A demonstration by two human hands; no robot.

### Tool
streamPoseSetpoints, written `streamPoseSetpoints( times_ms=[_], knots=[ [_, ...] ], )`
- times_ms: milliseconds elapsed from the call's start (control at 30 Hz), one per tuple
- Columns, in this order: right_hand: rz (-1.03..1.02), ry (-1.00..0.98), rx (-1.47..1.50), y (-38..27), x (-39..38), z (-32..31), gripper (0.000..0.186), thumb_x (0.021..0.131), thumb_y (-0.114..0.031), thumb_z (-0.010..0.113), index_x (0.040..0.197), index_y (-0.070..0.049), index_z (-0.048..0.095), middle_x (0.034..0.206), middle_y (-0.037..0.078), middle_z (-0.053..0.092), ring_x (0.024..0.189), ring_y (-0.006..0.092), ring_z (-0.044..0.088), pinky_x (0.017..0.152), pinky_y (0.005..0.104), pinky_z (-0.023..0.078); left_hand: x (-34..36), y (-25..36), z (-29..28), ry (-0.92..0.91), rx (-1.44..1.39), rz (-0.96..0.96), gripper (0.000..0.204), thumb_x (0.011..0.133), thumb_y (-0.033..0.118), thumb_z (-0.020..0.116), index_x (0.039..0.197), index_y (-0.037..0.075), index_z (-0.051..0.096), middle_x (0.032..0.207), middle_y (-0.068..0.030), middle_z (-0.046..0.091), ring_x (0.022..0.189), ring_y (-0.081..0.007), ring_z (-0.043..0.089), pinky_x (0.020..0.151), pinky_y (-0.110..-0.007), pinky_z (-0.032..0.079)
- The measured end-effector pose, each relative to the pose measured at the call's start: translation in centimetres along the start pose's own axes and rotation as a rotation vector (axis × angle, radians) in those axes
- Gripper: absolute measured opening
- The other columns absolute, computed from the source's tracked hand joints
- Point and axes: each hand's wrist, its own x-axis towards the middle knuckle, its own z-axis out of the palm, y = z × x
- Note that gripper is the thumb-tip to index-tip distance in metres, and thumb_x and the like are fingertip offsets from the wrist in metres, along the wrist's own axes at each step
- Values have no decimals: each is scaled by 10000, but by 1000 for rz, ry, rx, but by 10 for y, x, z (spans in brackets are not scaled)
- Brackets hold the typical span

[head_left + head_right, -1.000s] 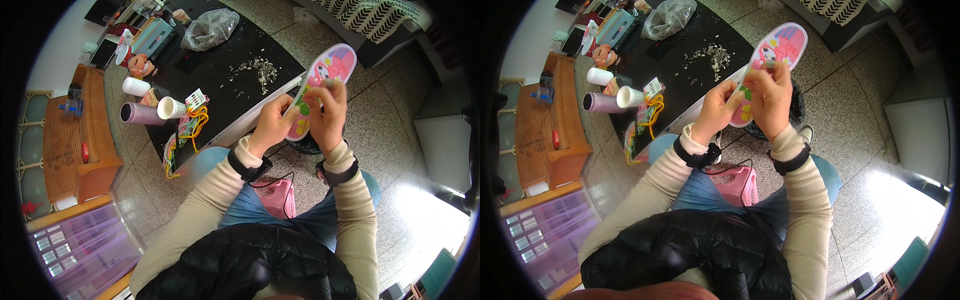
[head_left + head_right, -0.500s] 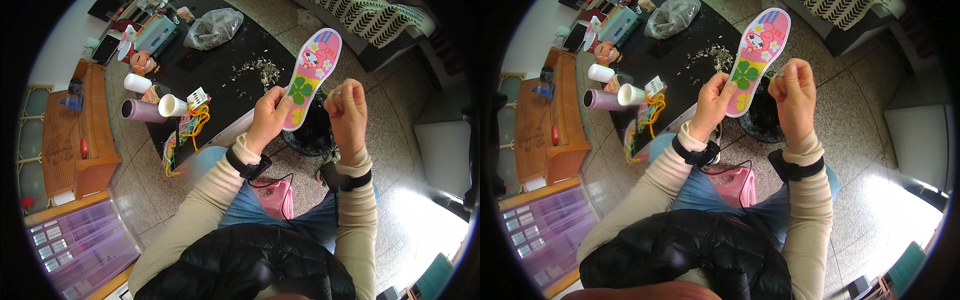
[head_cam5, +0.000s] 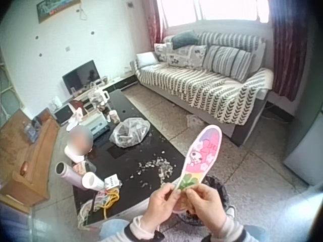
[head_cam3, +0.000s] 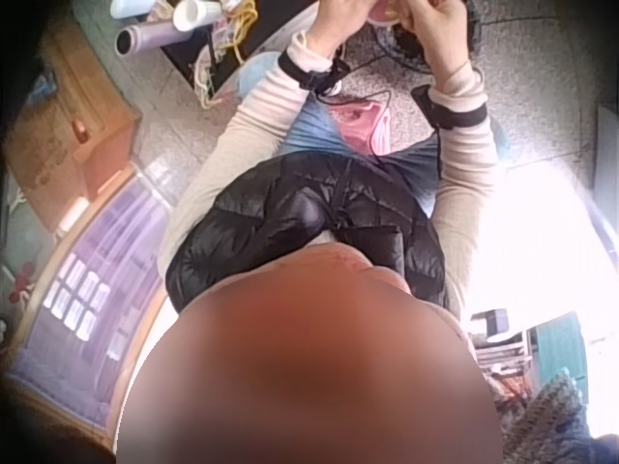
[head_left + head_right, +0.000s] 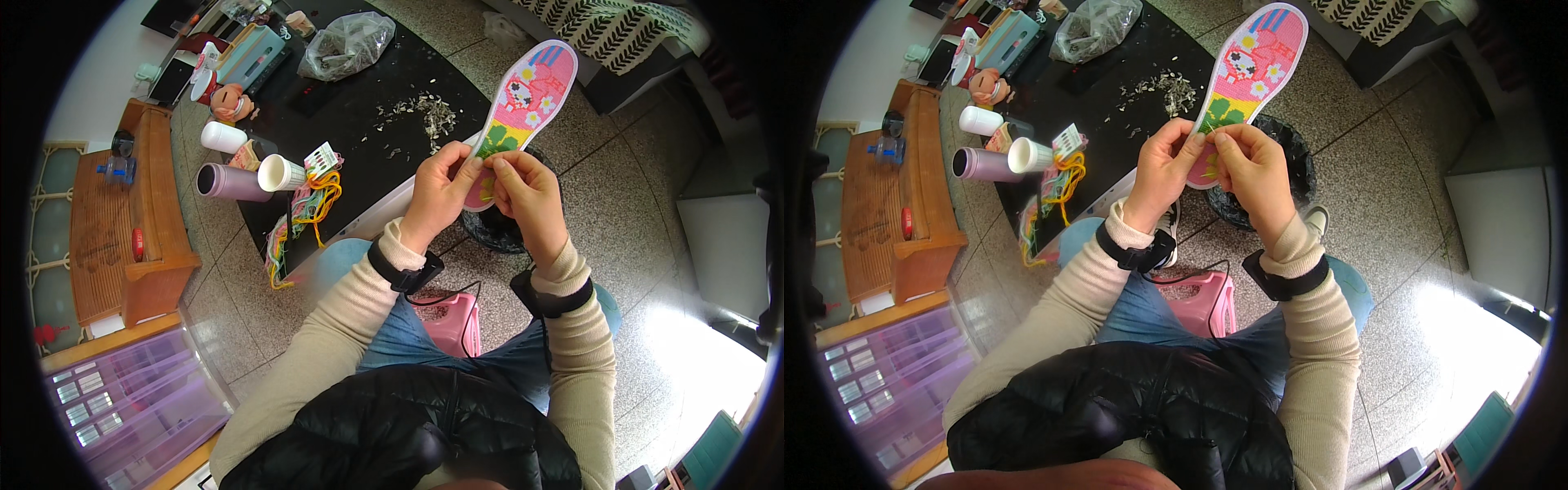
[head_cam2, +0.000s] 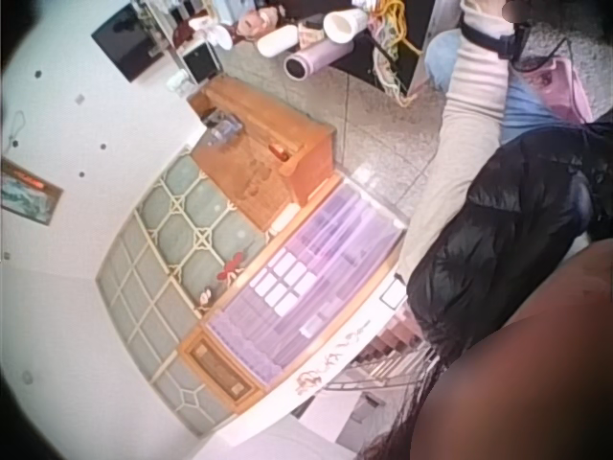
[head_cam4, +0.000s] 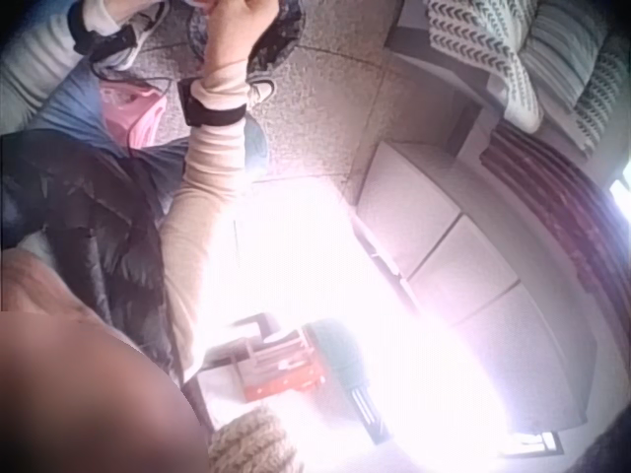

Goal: The person sews a colorful insole using a needle and thread. They repeatedly insert the needle through the insole edge, pull the thread through, and reposition the insole to continue stitching along the perimeter.

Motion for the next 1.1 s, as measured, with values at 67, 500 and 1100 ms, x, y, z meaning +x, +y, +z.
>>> streamPoseSetpoints(
  times_ms=[67,500,1100],
  knots=[
    [2,8,-4,0,0,0,202,1027,-170,572,1031,25,624,628,-27,507,494,44,424,463,199,322,1,0,1,8,4,11,176,1011,201,628,989,27,635,838,30,642,767,-12,546,675,-193,455],
    [16,13,-14,-4,-1,0,175,1017,-162,591,1027,11,614,639,-36,491,497,36,405,461,192,303,1,1,2,7,28,23,181,1008,187,626,978,8,634,819,10,663,753,-28,570,674,-215,486],
    [286,-31,160,6,4,-17,155,1026,-147,538,1062,-5,590,727,-18,514,569,62,457,492,196,367,1,17,4,53,933,597,206,741,3,680,939,62,670,864,-59,603,780,-279,613,669,-394,478]
  ],
)
